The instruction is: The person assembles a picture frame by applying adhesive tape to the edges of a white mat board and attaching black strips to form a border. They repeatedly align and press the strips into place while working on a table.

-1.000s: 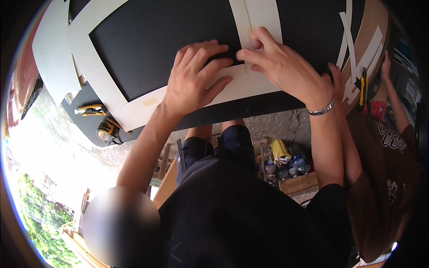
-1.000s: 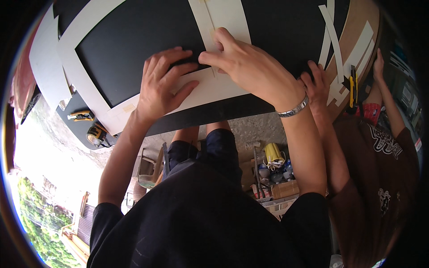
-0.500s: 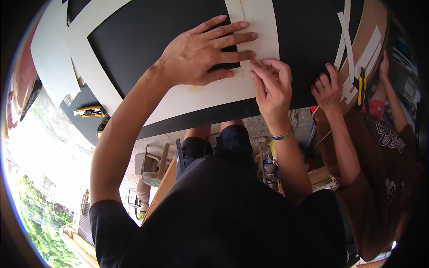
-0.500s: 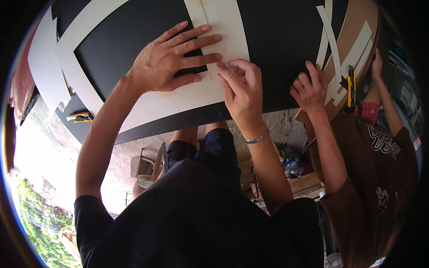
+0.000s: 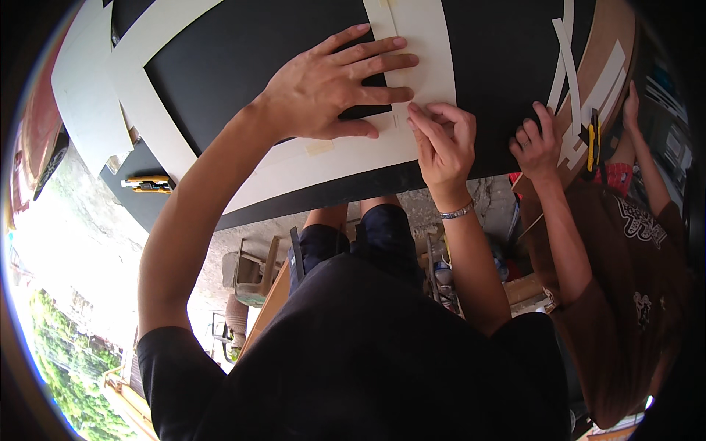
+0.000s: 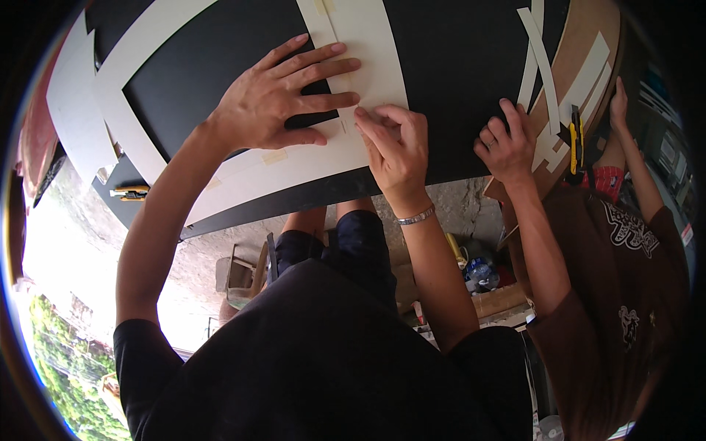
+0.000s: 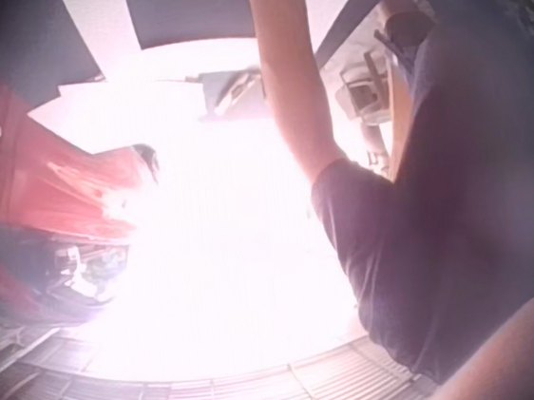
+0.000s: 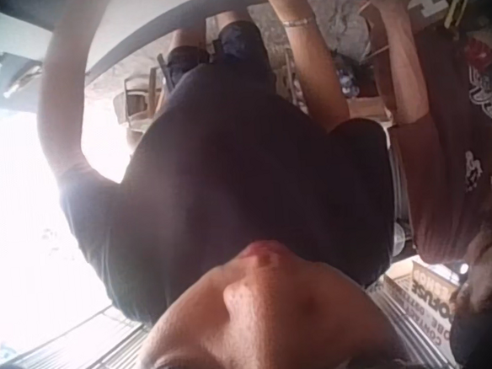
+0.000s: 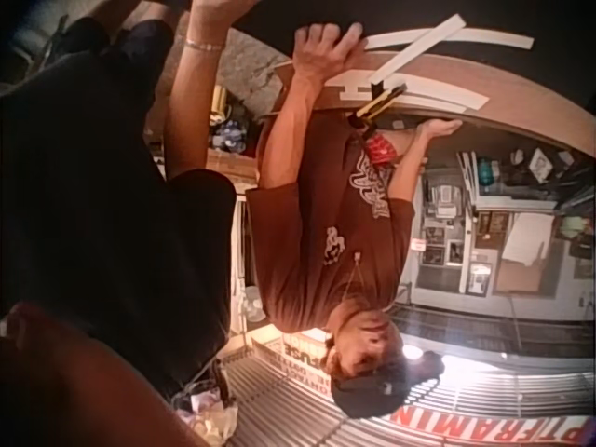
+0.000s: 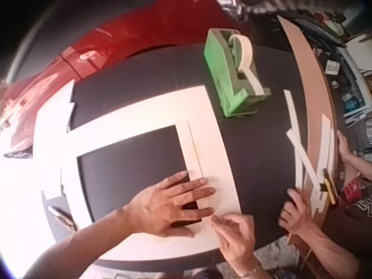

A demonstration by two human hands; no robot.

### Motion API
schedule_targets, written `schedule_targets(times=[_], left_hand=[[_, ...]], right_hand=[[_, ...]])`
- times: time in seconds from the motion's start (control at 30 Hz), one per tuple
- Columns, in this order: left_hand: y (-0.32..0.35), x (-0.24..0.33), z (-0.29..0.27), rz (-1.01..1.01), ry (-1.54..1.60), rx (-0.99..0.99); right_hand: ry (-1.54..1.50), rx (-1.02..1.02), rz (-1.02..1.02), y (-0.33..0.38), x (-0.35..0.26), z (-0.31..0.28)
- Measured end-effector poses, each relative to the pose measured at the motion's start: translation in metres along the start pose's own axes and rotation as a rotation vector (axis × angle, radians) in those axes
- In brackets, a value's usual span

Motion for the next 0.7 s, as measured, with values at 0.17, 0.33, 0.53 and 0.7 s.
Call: schedule_targets(times=[0.17,0.33,0.53,0.7], left_hand=[[0.0,0.001,0.0,-0.002,0.01,0.005],[0.001,0.0,-0.001,-0.011,0.022,0.026],[0.001,0.001,-0.003,0.007,0.048,0.064],[0.003,0.002,-0.004,0.064,0.084,0.058]], right_hand=[[0.055,-0.011,-0.069,-0.003,-0.006,0.0],[0.049,-0.039,-0.061,-0.002,-0.005,0.003],[0.21,-0.129,-0.103,0.001,-0.023,0.005],[0.318,-0.16,-0.131,0.006,-0.026,0.012]])
Point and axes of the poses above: each hand's wrist, its own y-axis away from the middle knuckle, its own z-axis out of the palm, x = y × z, the point moved 10 cm from there along -y, towards the middle knuckle, and after that the axes turned 4 degrees about -z, right-handed, at the moved point
